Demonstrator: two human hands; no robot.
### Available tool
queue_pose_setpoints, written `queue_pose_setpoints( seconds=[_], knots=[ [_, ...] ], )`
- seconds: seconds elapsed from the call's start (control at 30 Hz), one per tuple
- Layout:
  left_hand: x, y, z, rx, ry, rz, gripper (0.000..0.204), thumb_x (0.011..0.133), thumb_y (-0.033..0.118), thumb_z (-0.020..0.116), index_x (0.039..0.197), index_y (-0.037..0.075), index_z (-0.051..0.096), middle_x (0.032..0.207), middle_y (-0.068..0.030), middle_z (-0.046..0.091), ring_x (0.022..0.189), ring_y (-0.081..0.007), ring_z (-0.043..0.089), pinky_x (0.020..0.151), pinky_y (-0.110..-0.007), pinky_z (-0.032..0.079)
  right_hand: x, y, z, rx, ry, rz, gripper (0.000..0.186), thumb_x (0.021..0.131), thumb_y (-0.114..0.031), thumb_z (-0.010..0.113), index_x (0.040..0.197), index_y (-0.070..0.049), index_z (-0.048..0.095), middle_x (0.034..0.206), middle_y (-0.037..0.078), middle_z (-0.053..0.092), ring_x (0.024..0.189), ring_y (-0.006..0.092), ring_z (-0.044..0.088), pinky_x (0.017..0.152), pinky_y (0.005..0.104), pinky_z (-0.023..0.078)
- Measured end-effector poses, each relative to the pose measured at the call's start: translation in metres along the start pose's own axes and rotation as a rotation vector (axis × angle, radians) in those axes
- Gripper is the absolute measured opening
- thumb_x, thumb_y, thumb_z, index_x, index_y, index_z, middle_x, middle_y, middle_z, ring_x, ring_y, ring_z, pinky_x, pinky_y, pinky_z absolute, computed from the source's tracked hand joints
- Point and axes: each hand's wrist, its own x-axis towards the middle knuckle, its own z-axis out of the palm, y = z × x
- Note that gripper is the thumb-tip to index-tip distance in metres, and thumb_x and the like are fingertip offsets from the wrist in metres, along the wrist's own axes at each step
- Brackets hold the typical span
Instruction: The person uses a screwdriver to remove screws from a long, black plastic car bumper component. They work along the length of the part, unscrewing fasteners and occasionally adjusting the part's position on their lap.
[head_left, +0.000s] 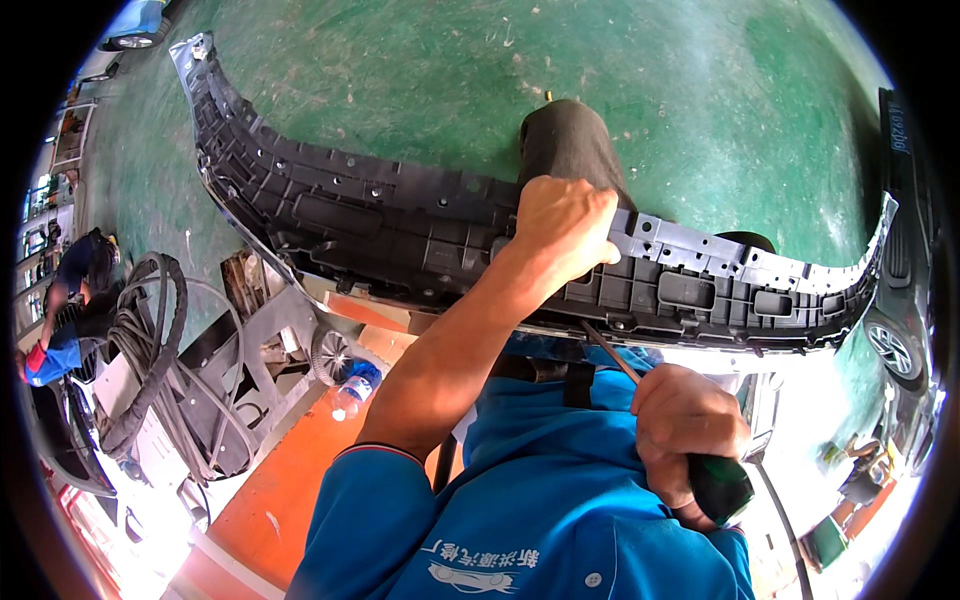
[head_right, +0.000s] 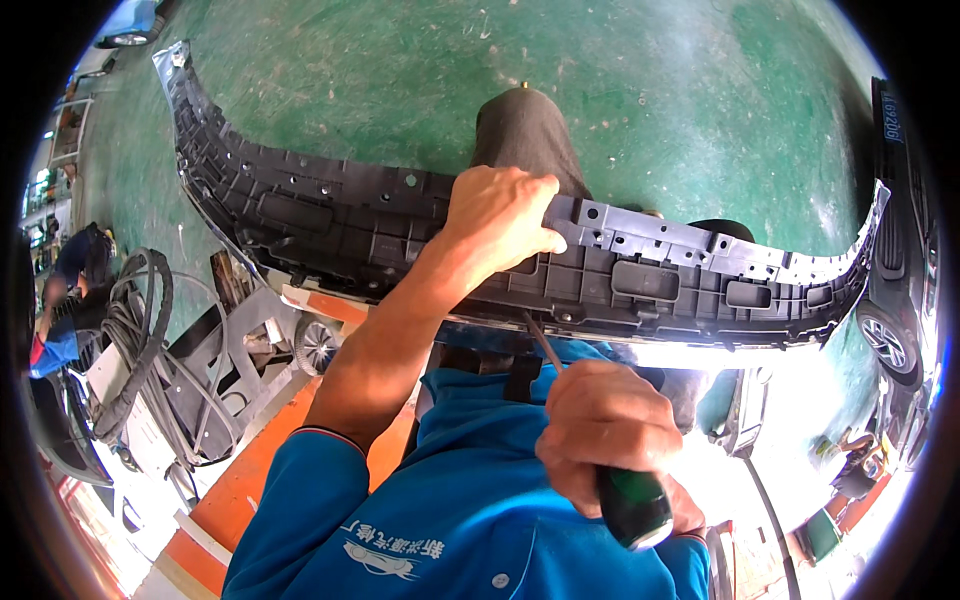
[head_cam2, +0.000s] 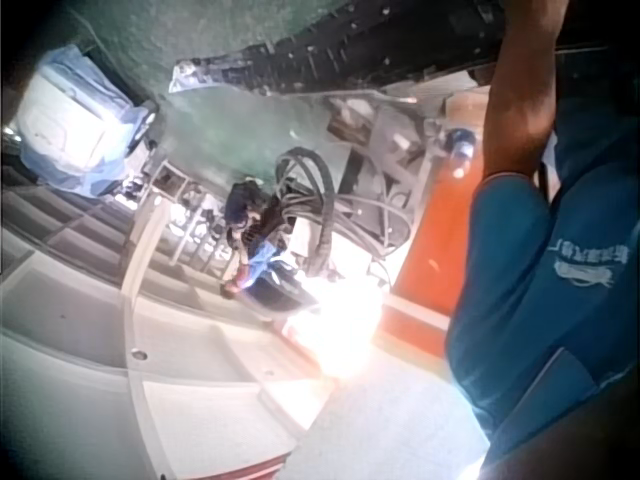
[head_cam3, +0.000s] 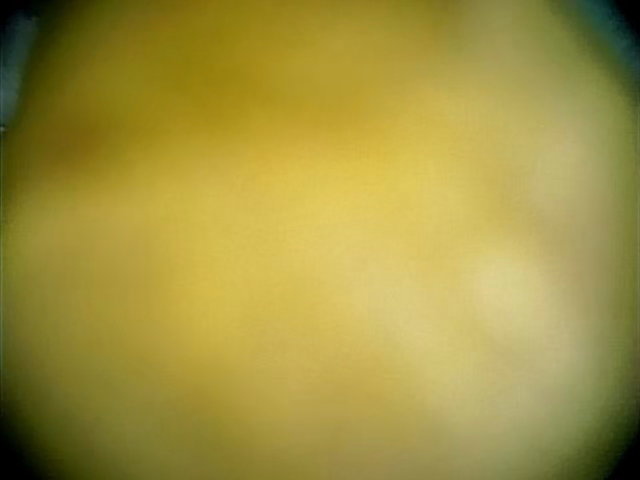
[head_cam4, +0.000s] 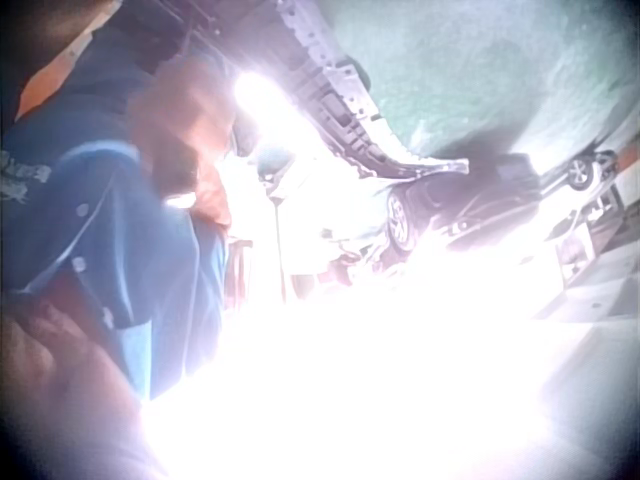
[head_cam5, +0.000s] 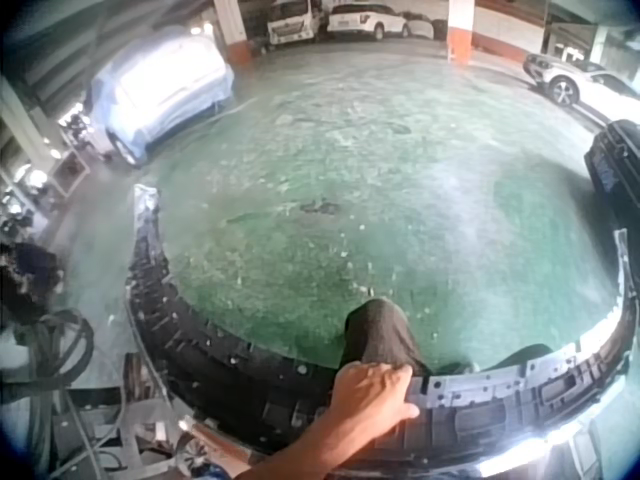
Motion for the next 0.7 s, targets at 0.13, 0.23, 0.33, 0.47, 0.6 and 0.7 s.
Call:
queue_pose_setpoints(
  seconds=[0.13,0.23,0.33,0.47,0.6,0.7],
  knots=[
    [-0.001,-0.002,0.002,-0.002,0.022,0.015,0.043,0.067,0.04,0.089,0.083,0.006,0.069,0.074,-0.0144,0.072,0.072,-0.0352,0.072,0.065,-0.047,0.054,-0.006,0.003,-0.003,0.011,0.032,0.087,0.033,0.072,0.008,0.078,0.099,-0.005,0.065,0.076,0.008,0.063,0.066,0.0263,0.063,0.065,0.0411,0.053],
    [0.0,-0.002,0.005,-0.008,0.046,0.036,0.042,0.067,0.039,0.088,0.082,0.006,0.068,0.074,-0.0143,0.071,0.073,-0.0353,0.072,0.065,-0.047,0.054,-0.007,0.011,-0.005,0.084,0.096,0.156,0.028,0.081,0.007,0.074,0.103,-0.005,0.062,0.086,0.011,0.064,0.074,0.0248,0.062,0.069,0.0399,0.052],
    [0.0,-0.003,0.007,0.011,0.067,0.038,0.042,0.067,0.039,0.088,0.082,0.007,0.067,0.074,-0.0135,0.071,0.073,-0.035,0.072,0.065,-0.047,0.053,-0.002,0.012,-0.004,0.117,0.163,0.232,0.021,0.089,0.006,0.07,0.105,-0.004,0.06,0.094,0.013,0.064,0.082,0.023,0.06,0.073,0.0393,0.052],
    [-0.004,-0.009,0.012,0.004,0.145,0.076,0.04,0.065,0.039,0.088,0.081,0.007,0.069,0.074,-0.0122,0.072,0.074,-0.0325,0.072,0.066,-0.045,0.052,0.001,0.01,-0.005,0.067,0.175,0.233,0.02,0.089,0.007,0.067,0.103,-0.004,0.059,0.092,0.013,0.064,0.081,0.0239,0.061,0.075,0.0398,0.053],
    [-0.003,-0.007,0.01,-0.03,0.171,0.094,0.039,0.064,0.038,0.089,0.078,0.007,0.071,0.073,-0.0125,0.072,0.072,-0.0328,0.073,0.067,-0.045,0.053,-0.006,0.007,-0.008,0.053,0.107,0.049,0.025,0.081,0.008,0.068,0.102,-0.004,0.061,0.08,0.01,0.063,0.069,0.0265,0.061,0.068,0.0425,0.053],
    [-0.006,-0.002,0.01,-0.05,0.122,0.057,0.041,0.064,0.039,0.089,0.079,0.006,0.07,0.073,-0.0135,0.071,0.071,-0.0341,0.072,0.066,-0.045,0.054,-0.006,-0.005,-0.005,0.044,0.098,0.046,0.023,0.082,0.006,0.07,0.1,-0.005,0.061,0.079,0.009,0.062,0.065,0.0243,0.059,0.064,0.0406,0.052]
  ],
)
